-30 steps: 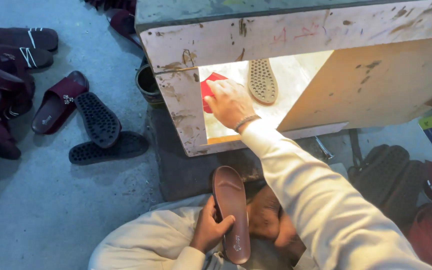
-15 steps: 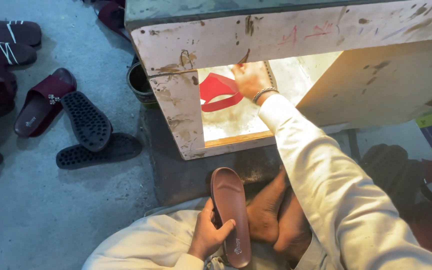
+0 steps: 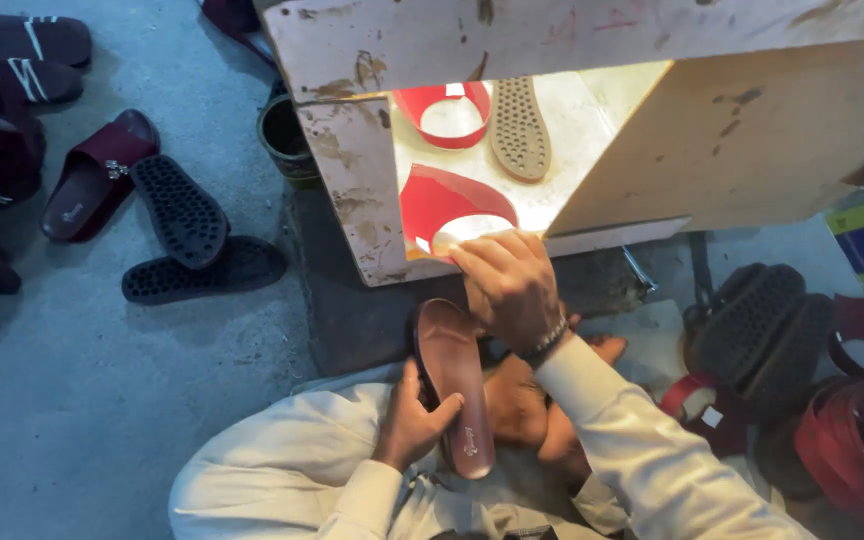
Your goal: Assembling a red sandal by stretching the upper material and hammering it onto the sole while sitting on the floor.
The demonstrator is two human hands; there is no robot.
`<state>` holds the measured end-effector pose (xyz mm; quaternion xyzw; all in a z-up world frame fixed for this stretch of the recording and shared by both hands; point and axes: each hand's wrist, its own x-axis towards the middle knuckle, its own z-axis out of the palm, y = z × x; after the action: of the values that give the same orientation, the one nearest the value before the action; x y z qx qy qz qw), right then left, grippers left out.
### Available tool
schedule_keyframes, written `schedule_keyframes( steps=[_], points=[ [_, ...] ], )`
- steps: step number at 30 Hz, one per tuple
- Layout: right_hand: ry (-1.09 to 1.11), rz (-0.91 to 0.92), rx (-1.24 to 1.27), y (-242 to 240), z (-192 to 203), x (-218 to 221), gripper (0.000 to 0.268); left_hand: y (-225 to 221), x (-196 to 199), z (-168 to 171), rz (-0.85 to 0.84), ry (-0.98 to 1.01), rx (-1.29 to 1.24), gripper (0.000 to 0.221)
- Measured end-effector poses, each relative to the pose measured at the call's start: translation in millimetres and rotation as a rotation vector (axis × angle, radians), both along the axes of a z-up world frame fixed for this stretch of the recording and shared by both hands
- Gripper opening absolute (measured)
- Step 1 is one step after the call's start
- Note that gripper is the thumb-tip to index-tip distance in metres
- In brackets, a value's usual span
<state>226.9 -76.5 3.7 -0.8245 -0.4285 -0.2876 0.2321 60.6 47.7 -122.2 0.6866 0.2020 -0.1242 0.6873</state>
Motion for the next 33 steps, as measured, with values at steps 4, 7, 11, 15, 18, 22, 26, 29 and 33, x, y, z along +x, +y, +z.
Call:
schedule_keyframes(
  steps=[4, 7, 11, 15, 18, 22, 26, 29, 33],
  points=[
    [0.135, -0.088, 0.122, -58, 24, -80, 0.020, -13, -12, 4, 0.033, 0.028, 0.259, 0.119],
    [0.541, -0.223, 0.337, -90, 43, -140, 0.015, -19, -34, 24, 0.003, -0.309, 0.581, 0.131],
    [1.132, -0.522, 0.779, -143, 14, -198, 0.018, -21, -78, 33, -0.387, -0.735, 1.015, 0.133],
    [1.327, -0.410, 1.158, -168, 3, -213, 0.011, -31, -80, 0, -0.471, -0.903, 1.234, 0.046],
    [1.373, -0.345, 1.361, -182, 12, -227, 0.014, -38, -76, 3, -0.365, -1.066, 1.264, 0.023],
    [1.293, -0.169, 1.606, -214, 28, -242, 0.005, -69, -63, 56, -0.213, -1.138, 1.052, 0.038],
    [1.191, 0.052, 1.790, -239, 47, -247, 0.009, -107, -43, 126, -0.073, -1.169, 0.715, 0.047],
    [1.159, 0.199, 1.857, -262, 50, -246, 0.012, -137, -22, 139, -0.181, -1.168, 0.592, 0.045],
    [1.088, 0.232, 1.873, -298, 43, -243, 0.012, -164, -8, 117, -0.323, -1.171, 0.525, 0.043]
  ],
)
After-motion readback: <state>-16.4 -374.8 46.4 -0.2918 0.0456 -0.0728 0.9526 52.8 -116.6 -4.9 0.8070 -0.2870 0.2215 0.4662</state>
